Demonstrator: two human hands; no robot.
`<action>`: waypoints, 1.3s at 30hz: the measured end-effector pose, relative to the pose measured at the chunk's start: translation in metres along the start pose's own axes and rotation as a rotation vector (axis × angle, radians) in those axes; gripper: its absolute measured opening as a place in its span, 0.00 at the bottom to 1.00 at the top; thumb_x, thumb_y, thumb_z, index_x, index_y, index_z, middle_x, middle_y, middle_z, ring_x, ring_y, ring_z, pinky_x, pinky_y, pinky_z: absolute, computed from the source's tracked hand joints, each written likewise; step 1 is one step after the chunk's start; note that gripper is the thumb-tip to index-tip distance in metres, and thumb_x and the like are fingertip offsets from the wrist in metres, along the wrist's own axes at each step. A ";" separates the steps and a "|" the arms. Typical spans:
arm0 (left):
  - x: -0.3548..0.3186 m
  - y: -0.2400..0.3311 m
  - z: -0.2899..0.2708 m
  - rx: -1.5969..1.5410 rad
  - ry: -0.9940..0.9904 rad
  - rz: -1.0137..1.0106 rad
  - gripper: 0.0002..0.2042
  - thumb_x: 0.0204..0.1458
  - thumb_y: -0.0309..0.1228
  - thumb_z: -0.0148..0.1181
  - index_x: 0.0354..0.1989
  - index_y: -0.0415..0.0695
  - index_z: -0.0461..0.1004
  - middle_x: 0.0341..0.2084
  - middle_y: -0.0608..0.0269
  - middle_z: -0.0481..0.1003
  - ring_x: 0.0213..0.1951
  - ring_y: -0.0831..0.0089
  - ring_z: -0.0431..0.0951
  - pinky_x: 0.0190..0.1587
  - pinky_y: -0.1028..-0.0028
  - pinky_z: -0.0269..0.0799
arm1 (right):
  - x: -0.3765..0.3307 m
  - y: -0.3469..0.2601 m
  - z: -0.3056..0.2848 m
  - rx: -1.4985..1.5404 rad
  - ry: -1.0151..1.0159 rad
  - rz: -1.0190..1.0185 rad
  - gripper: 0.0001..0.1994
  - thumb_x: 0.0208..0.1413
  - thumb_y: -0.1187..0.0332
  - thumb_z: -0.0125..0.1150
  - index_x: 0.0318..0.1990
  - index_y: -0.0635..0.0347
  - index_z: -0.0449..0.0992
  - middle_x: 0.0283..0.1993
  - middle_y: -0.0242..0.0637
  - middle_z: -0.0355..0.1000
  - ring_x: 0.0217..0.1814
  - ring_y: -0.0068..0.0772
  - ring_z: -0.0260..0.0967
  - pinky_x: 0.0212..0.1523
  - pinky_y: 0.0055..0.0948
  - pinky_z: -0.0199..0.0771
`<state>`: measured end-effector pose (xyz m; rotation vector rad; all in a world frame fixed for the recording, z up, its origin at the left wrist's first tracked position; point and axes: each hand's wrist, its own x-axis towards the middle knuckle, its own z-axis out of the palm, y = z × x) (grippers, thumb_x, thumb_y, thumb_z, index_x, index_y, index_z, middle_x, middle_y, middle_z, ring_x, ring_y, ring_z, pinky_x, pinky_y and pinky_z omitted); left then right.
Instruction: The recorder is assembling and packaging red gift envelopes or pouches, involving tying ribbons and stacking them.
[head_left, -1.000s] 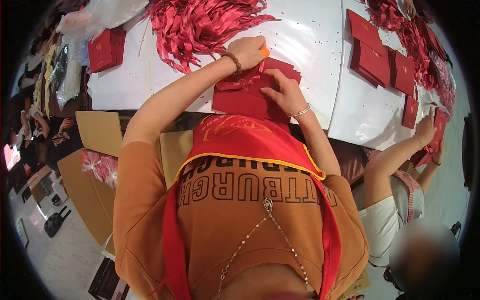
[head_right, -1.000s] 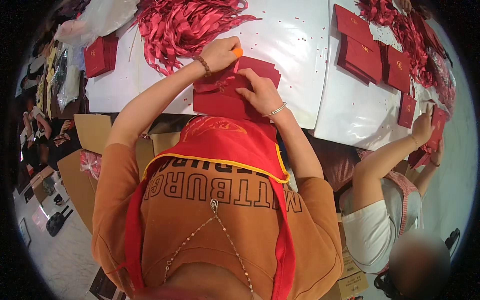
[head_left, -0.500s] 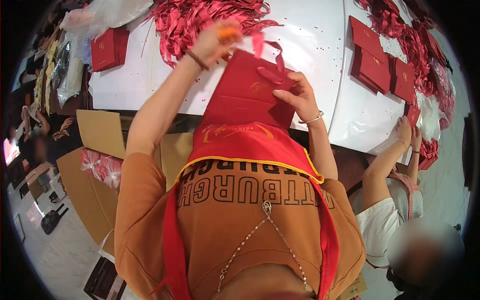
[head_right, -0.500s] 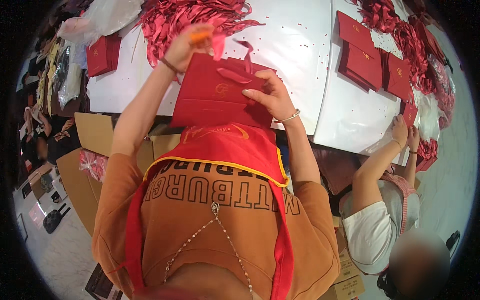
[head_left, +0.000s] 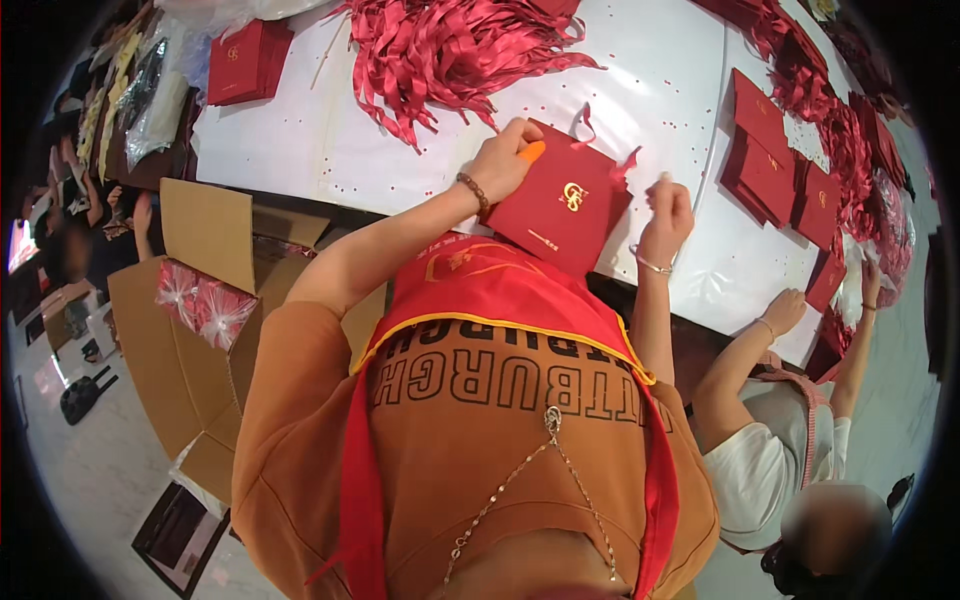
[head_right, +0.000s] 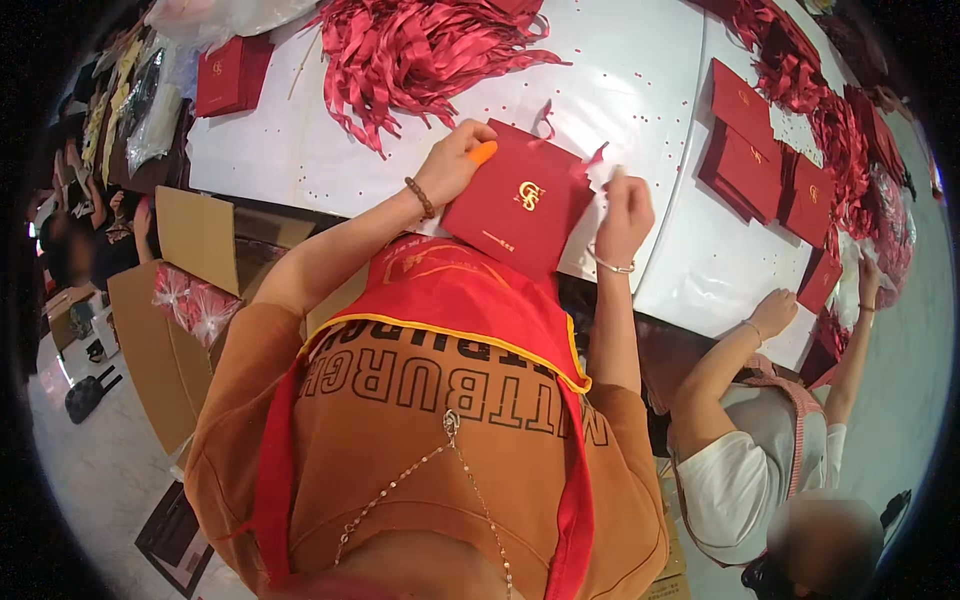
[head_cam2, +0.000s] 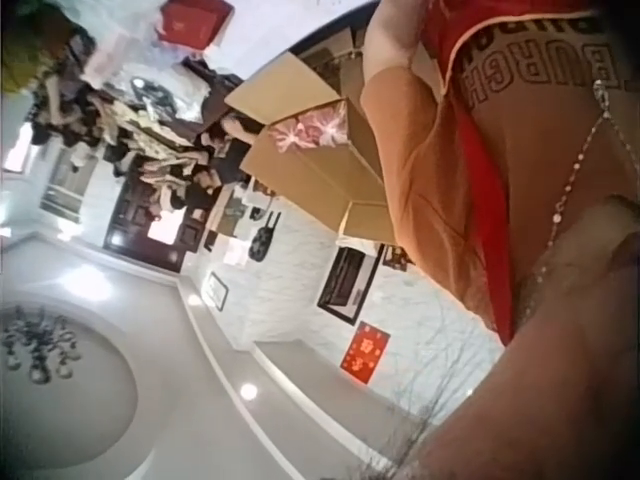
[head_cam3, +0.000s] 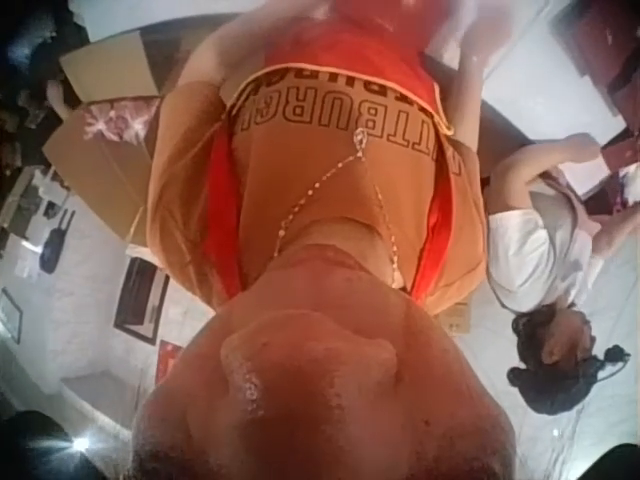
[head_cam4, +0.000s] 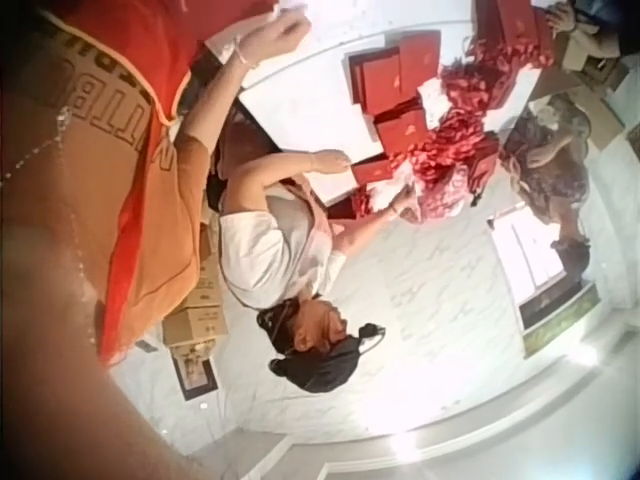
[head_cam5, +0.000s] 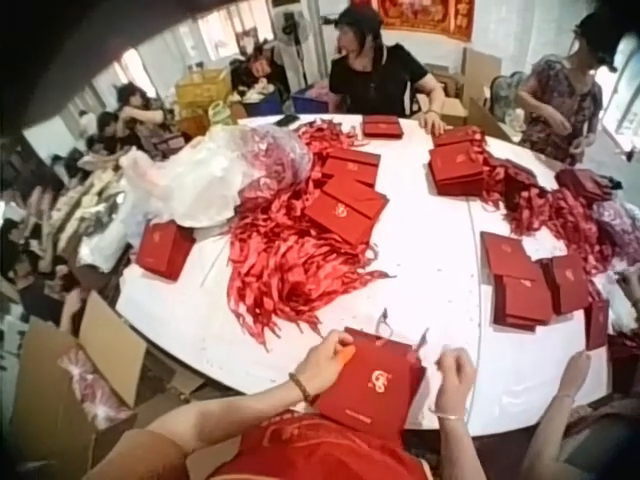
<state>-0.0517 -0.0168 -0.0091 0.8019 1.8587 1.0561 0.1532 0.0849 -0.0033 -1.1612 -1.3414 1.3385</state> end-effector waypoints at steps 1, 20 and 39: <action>-0.001 -0.001 -0.004 0.076 -0.017 -0.035 0.10 0.49 0.32 0.51 0.38 0.42 0.69 0.31 0.56 0.74 0.33 0.61 0.74 0.36 0.71 0.69 | -0.007 -0.013 0.008 -0.173 -0.167 -0.116 0.08 0.53 0.68 0.54 0.27 0.63 0.72 0.23 0.33 0.67 0.27 0.21 0.63 0.31 0.21 0.62; 0.013 -0.057 -0.117 1.064 0.142 0.785 0.04 0.42 0.30 0.57 0.27 0.46 0.72 0.28 0.63 0.69 0.31 0.66 0.70 0.33 0.69 0.62 | -0.014 -0.005 0.048 -0.889 -0.483 -0.595 0.12 0.38 0.64 0.64 0.32 0.58 0.73 0.32 0.36 0.68 0.37 0.39 0.64 0.35 0.34 0.61; -0.021 0.009 -0.015 0.330 -0.023 0.571 0.06 0.46 0.24 0.56 0.33 0.38 0.72 0.21 0.59 0.74 0.24 0.77 0.73 0.28 0.79 0.67 | -0.001 -0.031 0.059 -0.804 -0.794 0.058 0.19 0.44 0.59 0.62 0.43 0.57 0.74 0.31 0.37 0.74 0.33 0.29 0.72 0.35 0.24 0.68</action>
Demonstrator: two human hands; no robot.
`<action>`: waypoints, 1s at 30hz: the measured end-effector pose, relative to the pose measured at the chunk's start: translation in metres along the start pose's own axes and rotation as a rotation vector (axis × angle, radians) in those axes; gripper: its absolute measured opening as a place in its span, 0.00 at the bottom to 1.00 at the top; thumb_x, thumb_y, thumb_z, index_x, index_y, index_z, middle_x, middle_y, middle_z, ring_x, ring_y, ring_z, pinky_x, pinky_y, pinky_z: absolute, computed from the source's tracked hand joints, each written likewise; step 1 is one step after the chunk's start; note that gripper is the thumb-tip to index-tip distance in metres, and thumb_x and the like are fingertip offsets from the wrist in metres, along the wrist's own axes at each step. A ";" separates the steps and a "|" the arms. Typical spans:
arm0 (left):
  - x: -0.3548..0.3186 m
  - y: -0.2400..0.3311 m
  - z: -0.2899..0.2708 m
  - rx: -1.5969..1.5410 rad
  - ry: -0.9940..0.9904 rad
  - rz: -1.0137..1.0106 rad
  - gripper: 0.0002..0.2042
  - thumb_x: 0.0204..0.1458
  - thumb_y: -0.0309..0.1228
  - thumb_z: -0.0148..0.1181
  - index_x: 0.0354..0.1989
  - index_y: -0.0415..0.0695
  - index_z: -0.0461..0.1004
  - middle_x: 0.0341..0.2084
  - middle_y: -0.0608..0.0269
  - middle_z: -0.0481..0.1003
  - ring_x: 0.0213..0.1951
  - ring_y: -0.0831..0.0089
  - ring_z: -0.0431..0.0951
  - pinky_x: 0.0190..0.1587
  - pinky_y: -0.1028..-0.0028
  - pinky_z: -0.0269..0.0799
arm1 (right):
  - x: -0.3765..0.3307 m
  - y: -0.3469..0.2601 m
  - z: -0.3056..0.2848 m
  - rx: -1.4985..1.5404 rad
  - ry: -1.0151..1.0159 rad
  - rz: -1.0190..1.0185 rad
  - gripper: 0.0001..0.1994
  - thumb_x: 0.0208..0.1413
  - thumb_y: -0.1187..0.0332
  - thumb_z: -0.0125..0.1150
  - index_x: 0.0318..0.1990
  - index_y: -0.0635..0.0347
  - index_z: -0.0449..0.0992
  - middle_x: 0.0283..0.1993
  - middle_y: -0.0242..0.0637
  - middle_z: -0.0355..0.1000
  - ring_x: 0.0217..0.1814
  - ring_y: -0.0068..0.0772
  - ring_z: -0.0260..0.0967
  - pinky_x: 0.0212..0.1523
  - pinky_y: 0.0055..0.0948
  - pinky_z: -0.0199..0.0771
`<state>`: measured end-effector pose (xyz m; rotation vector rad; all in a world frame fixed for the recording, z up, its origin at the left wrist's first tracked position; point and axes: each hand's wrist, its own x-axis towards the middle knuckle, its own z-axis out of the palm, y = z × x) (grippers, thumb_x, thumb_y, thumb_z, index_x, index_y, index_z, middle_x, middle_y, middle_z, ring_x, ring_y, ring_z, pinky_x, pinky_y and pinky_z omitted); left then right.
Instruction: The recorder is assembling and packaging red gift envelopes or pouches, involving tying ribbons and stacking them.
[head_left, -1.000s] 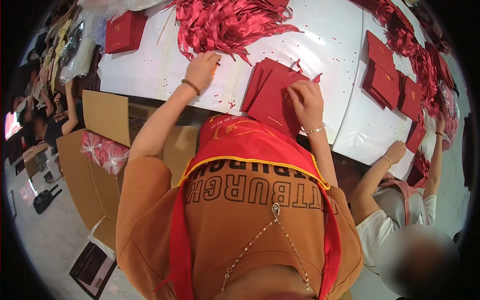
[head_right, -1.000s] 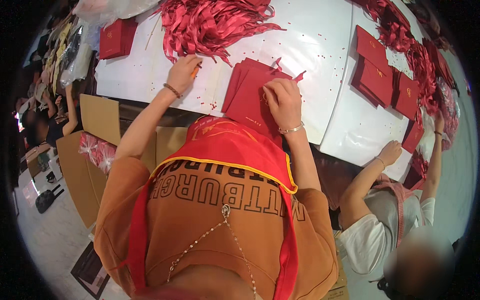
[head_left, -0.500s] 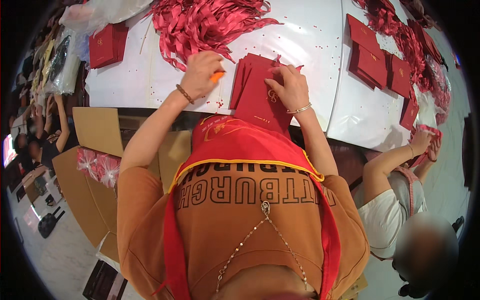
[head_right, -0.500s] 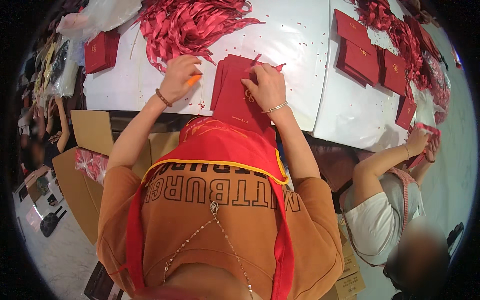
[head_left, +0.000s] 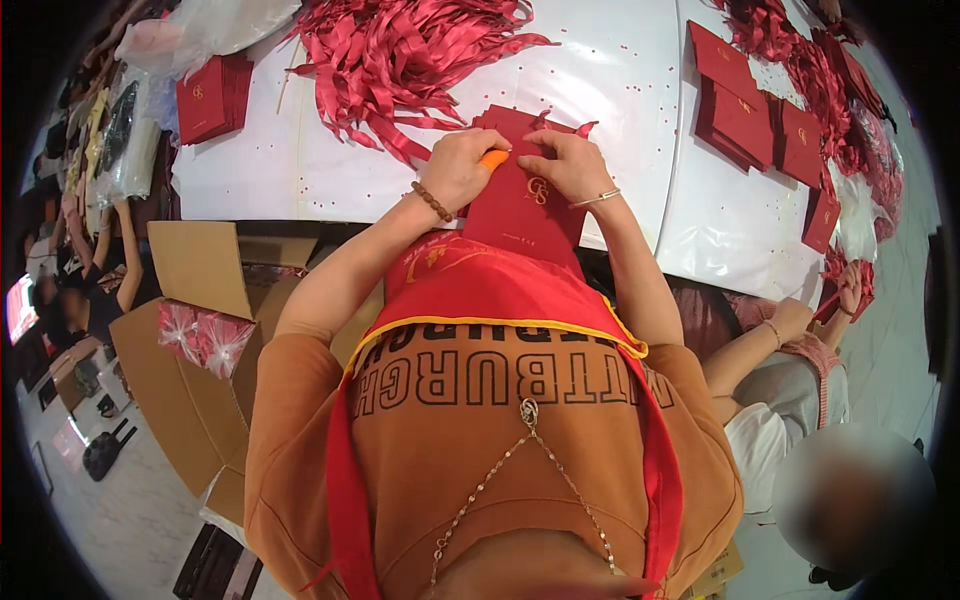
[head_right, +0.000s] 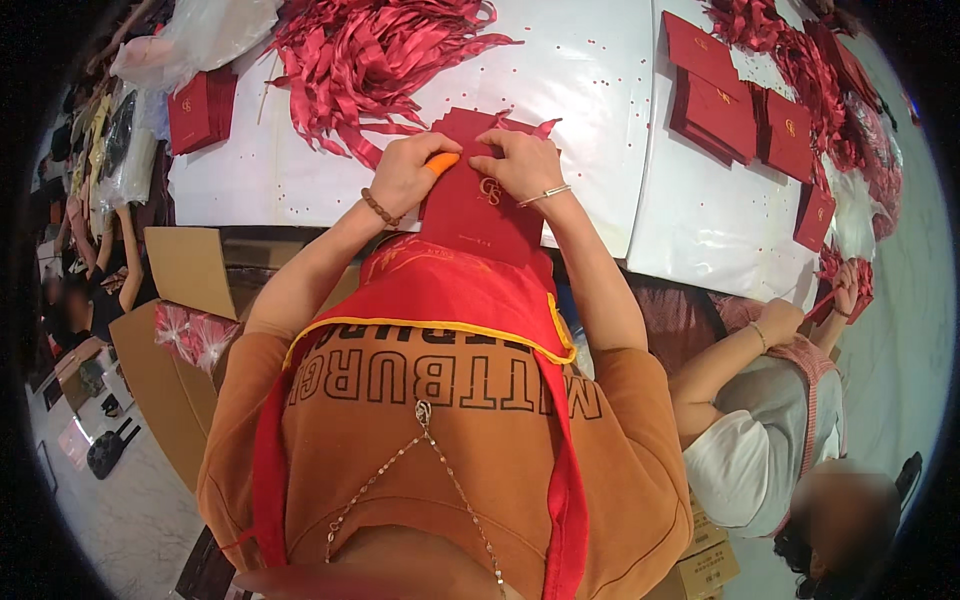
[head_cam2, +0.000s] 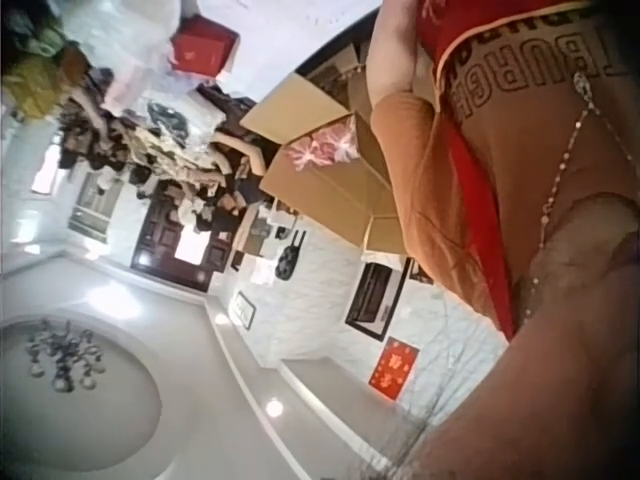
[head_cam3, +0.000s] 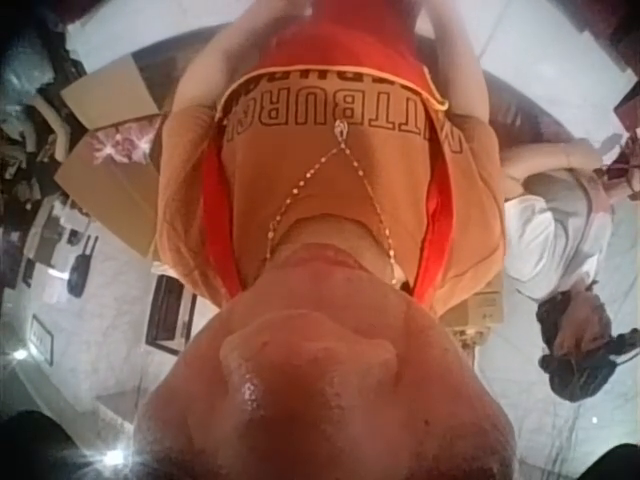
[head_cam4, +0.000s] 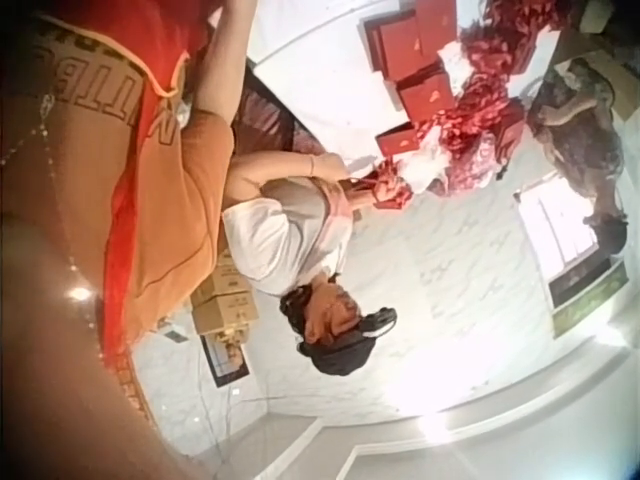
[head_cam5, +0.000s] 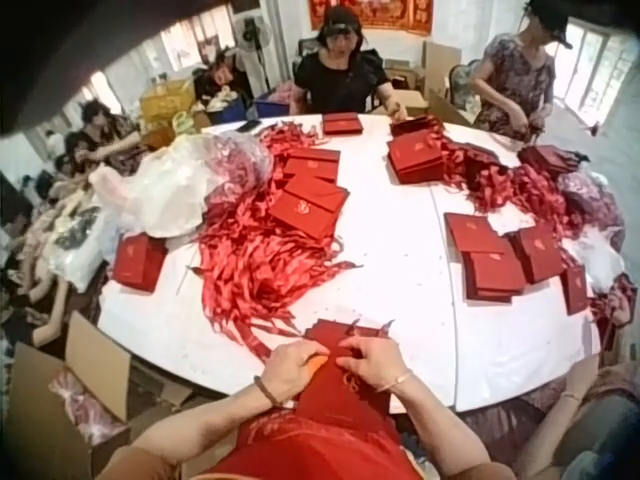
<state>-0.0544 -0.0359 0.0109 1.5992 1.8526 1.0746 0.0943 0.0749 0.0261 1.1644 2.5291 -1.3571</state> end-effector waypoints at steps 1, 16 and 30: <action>0.002 0.005 0.000 -0.040 -0.024 -0.098 0.06 0.46 0.25 0.56 0.32 0.38 0.72 0.21 0.57 0.74 0.24 0.75 0.74 0.28 0.78 0.68 | 0.000 0.001 0.000 -0.005 0.000 -0.011 0.19 0.43 0.59 0.62 0.43 0.57 0.74 0.31 0.37 0.74 0.33 0.29 0.72 0.34 0.24 0.68; 0.013 0.013 0.003 -0.038 -0.091 -0.279 0.05 0.43 0.25 0.56 0.28 0.37 0.72 0.19 0.57 0.74 0.22 0.73 0.73 0.26 0.76 0.66 | 0.006 0.017 0.005 0.150 0.024 -0.110 0.17 0.42 0.59 0.60 0.41 0.53 0.75 0.27 0.40 0.73 0.30 0.35 0.71 0.34 0.31 0.68; 0.024 0.017 0.002 0.243 -0.161 -0.063 0.03 0.40 0.24 0.53 0.24 0.39 0.70 0.18 0.52 0.73 0.22 0.57 0.74 0.25 0.65 0.67 | 0.003 0.004 0.006 -0.006 0.090 -0.178 0.13 0.43 0.64 0.59 0.38 0.53 0.75 0.27 0.42 0.72 0.30 0.43 0.70 0.31 0.35 0.67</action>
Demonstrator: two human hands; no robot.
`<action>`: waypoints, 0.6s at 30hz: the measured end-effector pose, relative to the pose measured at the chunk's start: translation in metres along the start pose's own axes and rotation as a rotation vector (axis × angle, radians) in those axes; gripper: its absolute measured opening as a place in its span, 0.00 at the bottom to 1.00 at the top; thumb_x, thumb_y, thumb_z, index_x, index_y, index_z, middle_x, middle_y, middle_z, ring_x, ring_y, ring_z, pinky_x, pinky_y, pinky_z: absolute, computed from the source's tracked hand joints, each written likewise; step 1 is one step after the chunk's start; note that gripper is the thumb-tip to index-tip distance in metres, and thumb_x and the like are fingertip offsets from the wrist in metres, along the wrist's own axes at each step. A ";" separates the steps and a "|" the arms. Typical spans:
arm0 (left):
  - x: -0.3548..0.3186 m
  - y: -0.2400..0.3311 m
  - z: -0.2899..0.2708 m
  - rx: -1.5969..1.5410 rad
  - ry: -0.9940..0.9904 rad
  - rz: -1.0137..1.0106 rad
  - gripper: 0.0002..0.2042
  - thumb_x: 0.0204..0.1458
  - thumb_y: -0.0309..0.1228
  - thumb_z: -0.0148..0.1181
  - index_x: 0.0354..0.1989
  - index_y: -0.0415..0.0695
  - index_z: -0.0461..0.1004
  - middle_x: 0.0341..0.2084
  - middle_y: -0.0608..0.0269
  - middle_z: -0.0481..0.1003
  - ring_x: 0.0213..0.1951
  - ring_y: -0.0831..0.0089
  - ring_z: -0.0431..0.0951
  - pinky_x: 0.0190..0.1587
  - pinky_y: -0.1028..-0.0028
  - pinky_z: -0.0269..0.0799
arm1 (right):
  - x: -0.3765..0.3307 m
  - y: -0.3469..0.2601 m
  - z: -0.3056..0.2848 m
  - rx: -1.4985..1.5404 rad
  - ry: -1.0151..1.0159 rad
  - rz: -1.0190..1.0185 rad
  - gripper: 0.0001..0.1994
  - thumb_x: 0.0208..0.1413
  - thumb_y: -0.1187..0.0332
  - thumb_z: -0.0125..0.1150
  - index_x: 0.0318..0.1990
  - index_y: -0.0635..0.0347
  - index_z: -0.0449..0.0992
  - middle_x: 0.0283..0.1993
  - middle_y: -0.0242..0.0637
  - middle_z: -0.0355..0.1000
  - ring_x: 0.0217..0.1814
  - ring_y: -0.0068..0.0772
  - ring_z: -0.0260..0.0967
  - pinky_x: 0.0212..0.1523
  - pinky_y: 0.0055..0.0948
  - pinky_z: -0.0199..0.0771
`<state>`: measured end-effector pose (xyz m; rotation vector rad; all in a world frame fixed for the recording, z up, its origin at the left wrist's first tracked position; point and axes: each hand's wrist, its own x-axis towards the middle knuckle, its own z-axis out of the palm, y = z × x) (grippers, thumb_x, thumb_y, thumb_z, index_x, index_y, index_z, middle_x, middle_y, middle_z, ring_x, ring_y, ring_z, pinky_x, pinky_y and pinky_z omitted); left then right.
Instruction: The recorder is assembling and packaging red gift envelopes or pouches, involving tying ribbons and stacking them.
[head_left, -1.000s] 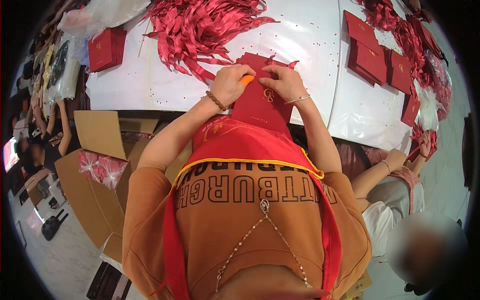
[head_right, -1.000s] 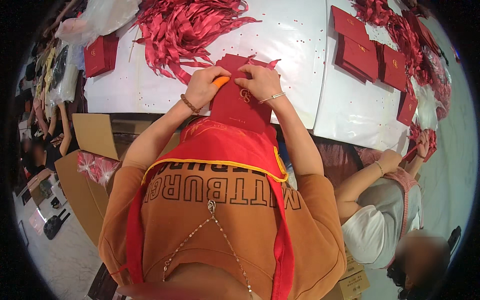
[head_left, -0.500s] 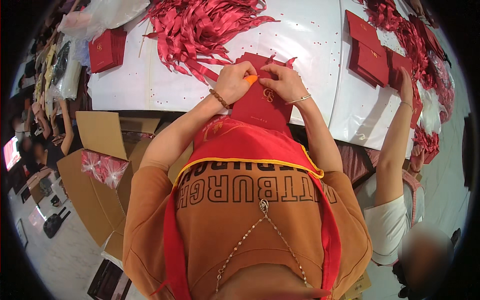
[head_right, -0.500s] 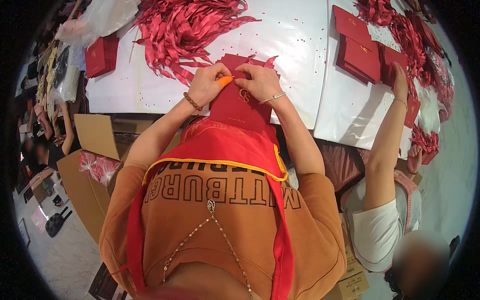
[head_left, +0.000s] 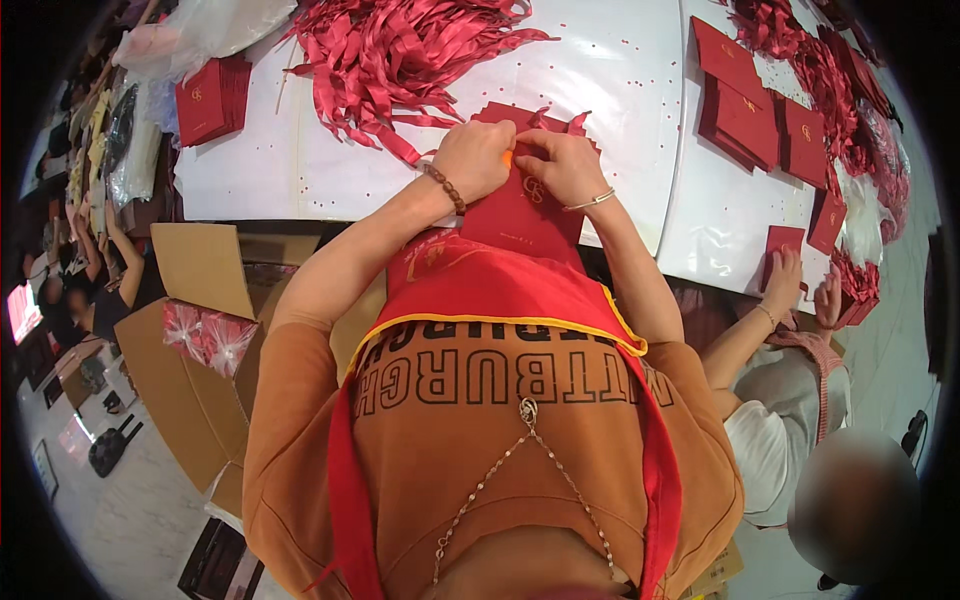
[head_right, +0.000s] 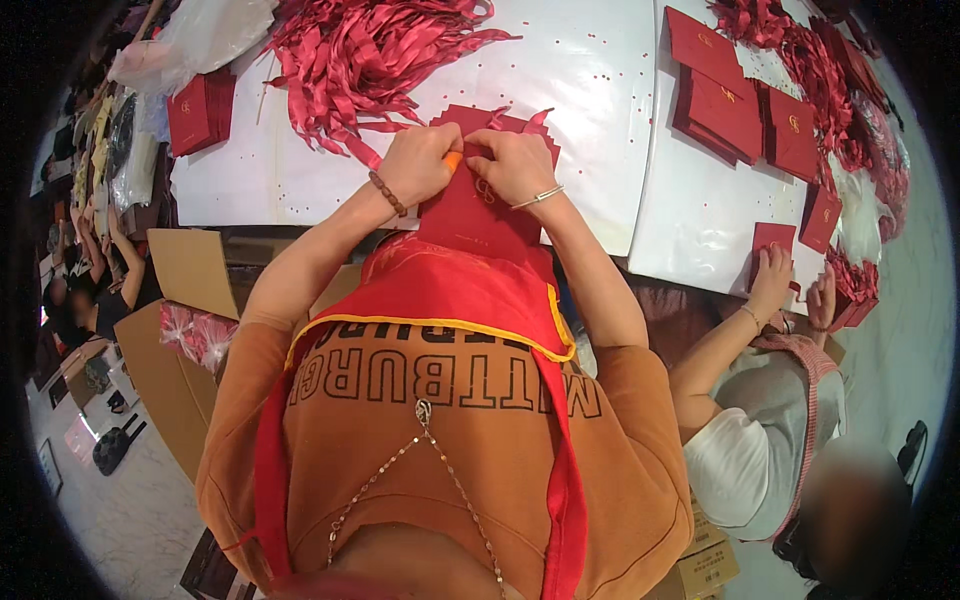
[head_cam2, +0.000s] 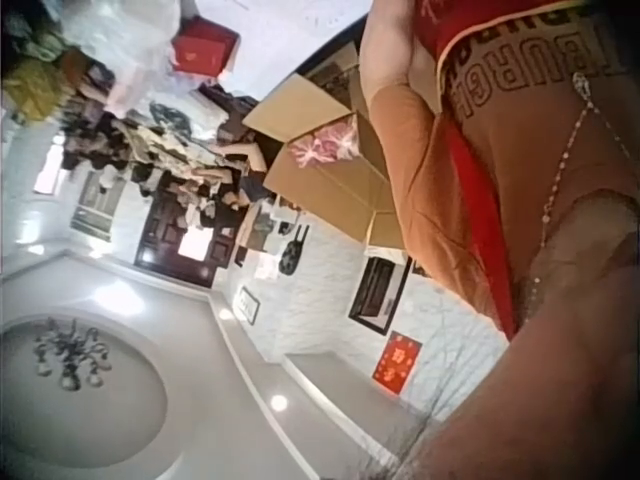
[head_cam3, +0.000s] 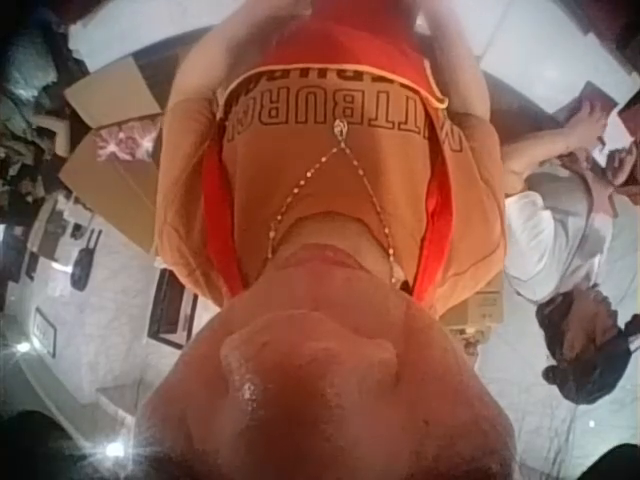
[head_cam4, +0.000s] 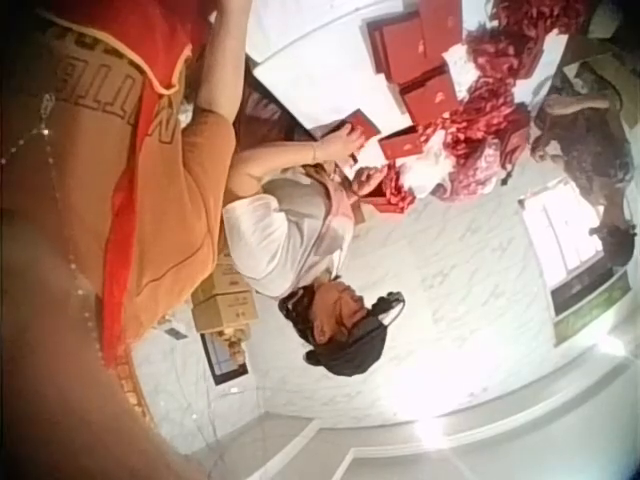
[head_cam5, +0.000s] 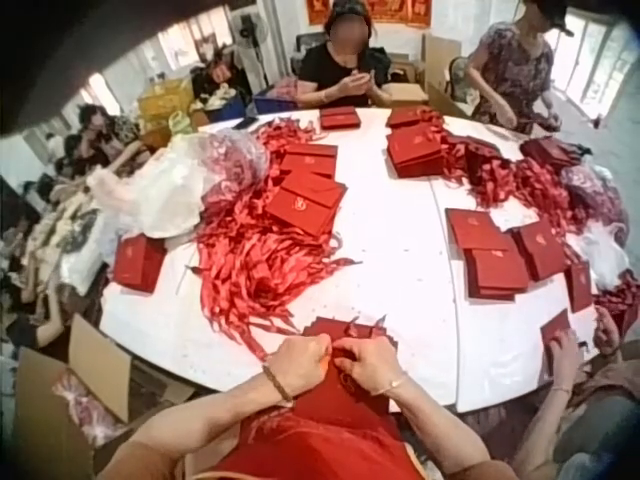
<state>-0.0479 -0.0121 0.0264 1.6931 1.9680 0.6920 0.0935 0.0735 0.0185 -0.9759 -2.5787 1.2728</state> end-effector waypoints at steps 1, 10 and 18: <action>-0.001 0.006 -0.003 0.091 -0.027 0.016 0.03 0.40 0.24 0.52 0.24 0.39 0.68 0.18 0.51 0.72 0.23 0.56 0.74 0.25 0.63 0.67 | -0.001 0.000 0.001 0.014 0.000 0.003 0.12 0.43 0.64 0.59 0.38 0.53 0.75 0.26 0.42 0.72 0.29 0.43 0.69 0.30 0.36 0.66; 0.004 0.008 -0.002 0.144 -0.071 0.092 0.02 0.39 0.24 0.52 0.23 0.40 0.68 0.17 0.54 0.72 0.23 0.58 0.73 0.25 0.62 0.66 | -0.004 0.009 -0.001 0.316 -0.099 0.091 0.13 0.44 0.67 0.59 0.39 0.58 0.74 0.27 0.42 0.72 0.30 0.36 0.70 0.32 0.31 0.67; 0.001 -0.005 -0.008 -0.365 -0.129 -0.169 0.03 0.38 0.27 0.55 0.21 0.40 0.72 0.19 0.53 0.73 0.24 0.57 0.74 0.27 0.65 0.67 | 0.000 0.008 -0.007 0.489 -0.235 0.209 0.15 0.46 0.72 0.59 0.43 0.68 0.71 0.32 0.33 0.72 0.32 0.18 0.67 0.34 0.19 0.66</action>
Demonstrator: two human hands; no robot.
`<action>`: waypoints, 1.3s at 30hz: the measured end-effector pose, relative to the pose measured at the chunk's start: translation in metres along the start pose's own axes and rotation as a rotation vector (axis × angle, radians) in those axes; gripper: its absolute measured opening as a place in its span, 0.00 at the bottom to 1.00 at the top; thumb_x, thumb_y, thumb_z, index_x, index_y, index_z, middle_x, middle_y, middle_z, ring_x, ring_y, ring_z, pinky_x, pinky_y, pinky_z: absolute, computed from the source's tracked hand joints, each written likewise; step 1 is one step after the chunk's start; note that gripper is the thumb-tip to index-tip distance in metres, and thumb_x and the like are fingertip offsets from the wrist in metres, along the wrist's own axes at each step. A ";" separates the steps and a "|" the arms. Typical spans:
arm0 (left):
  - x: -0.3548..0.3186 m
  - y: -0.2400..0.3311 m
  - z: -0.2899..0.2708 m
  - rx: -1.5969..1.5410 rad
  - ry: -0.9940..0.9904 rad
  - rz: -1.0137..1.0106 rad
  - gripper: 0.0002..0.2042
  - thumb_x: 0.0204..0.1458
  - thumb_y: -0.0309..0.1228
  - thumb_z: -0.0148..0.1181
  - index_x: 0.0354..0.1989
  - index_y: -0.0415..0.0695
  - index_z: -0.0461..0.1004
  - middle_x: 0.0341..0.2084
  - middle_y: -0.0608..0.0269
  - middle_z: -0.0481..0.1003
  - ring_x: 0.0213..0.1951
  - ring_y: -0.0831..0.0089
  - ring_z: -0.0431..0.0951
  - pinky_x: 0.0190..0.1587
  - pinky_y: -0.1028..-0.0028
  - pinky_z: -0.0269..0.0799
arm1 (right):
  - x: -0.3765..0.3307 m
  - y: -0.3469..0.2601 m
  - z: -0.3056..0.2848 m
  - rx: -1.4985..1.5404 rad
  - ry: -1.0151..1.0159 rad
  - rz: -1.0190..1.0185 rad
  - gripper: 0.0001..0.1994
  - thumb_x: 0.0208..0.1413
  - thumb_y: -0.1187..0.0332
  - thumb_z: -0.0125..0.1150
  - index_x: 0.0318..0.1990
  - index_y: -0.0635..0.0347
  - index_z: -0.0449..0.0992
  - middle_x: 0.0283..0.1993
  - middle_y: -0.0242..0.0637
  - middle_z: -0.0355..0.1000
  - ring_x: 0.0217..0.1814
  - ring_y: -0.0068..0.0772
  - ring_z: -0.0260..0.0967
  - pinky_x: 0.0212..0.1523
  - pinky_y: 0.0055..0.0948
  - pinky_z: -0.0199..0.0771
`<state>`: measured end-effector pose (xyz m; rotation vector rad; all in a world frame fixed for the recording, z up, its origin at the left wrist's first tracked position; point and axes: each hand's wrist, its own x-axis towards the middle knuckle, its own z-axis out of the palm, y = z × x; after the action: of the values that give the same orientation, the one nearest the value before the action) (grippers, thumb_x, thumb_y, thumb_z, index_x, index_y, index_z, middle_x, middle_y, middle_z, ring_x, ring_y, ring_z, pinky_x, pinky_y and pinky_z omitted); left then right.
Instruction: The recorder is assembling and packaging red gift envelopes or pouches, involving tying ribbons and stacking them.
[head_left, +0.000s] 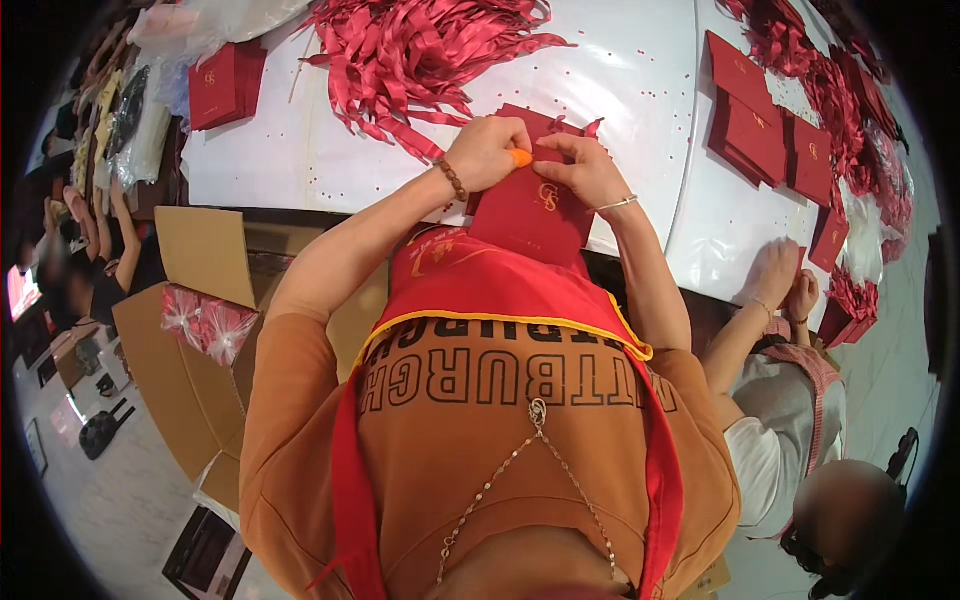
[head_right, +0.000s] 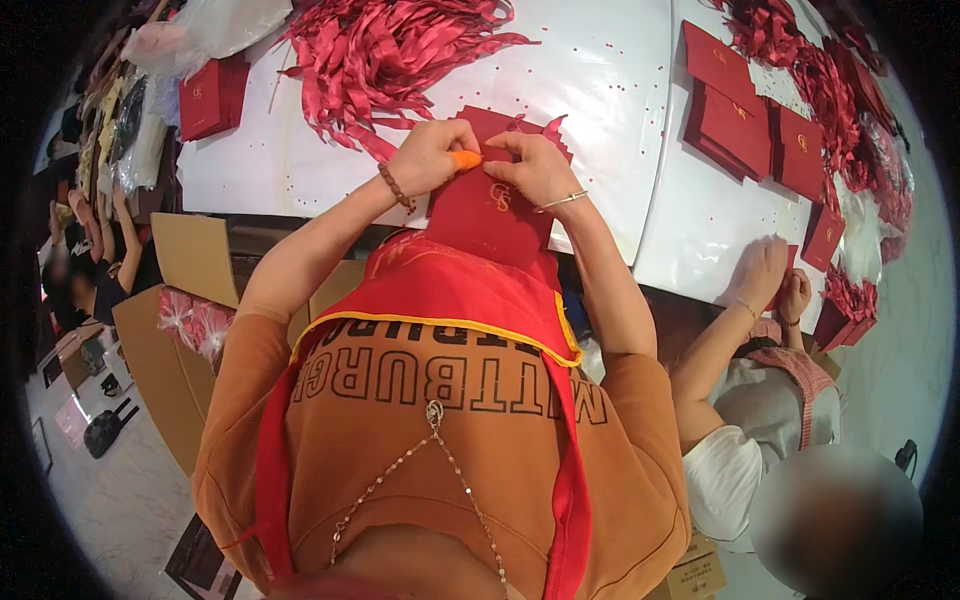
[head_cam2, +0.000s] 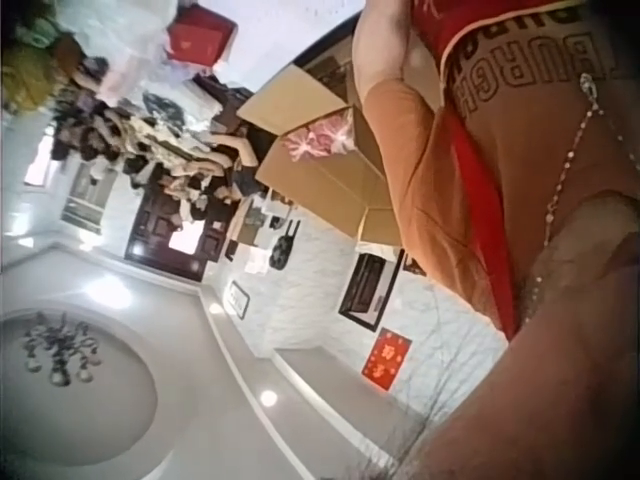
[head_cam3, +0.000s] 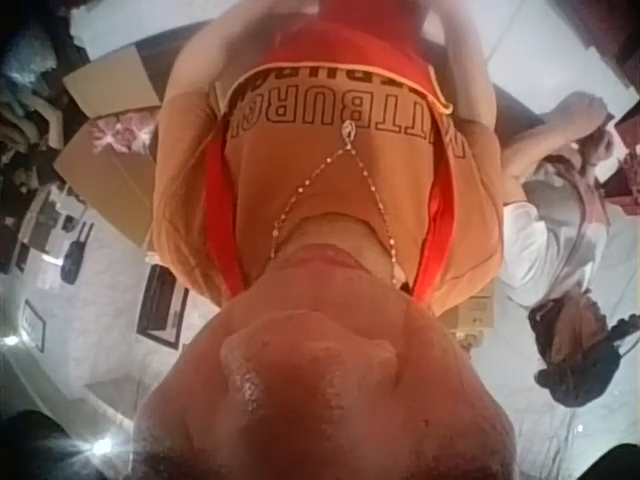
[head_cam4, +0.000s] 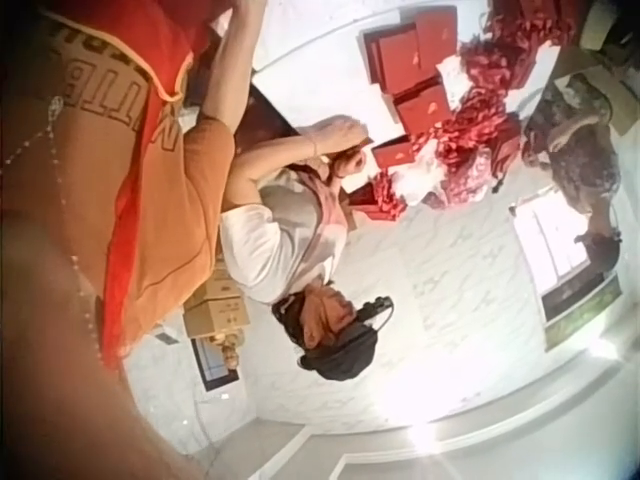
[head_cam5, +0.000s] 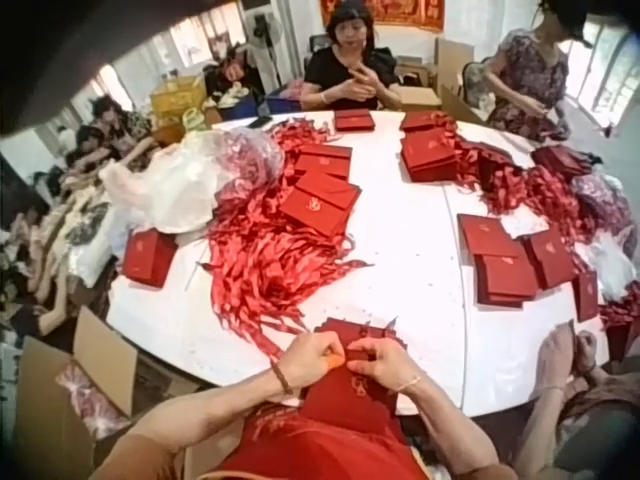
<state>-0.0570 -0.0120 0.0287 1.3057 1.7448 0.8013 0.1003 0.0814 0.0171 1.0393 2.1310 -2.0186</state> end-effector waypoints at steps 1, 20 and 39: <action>-0.002 -0.001 -0.001 -0.018 0.016 -0.002 0.03 0.39 0.26 0.55 0.22 0.40 0.71 0.17 0.54 0.73 0.22 0.60 0.73 0.25 0.67 0.67 | 0.002 0.005 0.001 -0.023 0.028 -0.054 0.16 0.45 0.69 0.60 0.42 0.65 0.72 0.31 0.37 0.72 0.32 0.25 0.68 0.35 0.23 0.67; 0.011 0.006 -0.028 0.329 -0.053 0.097 0.12 0.42 0.38 0.61 0.26 0.42 0.72 0.20 0.61 0.70 0.22 0.71 0.71 0.24 0.73 0.62 | -0.011 -0.012 0.013 -0.719 0.325 -0.242 0.10 0.44 0.63 0.62 0.34 0.56 0.73 0.26 0.30 0.72 0.34 0.26 0.69 0.34 0.25 0.63; 0.064 0.005 -0.027 0.196 -0.488 -0.374 0.12 0.45 0.37 0.53 0.25 0.40 0.74 0.34 0.57 0.73 0.36 0.72 0.71 0.39 0.75 0.64 | -0.019 -0.022 0.019 -0.596 0.314 -0.489 0.09 0.44 0.59 0.60 0.32 0.49 0.76 0.19 0.30 0.68 0.26 0.30 0.64 0.35 0.31 0.50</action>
<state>-0.0876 0.0504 0.0318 1.1277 1.6167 0.0868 0.0965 0.0573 0.0423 0.8259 3.1137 -1.2082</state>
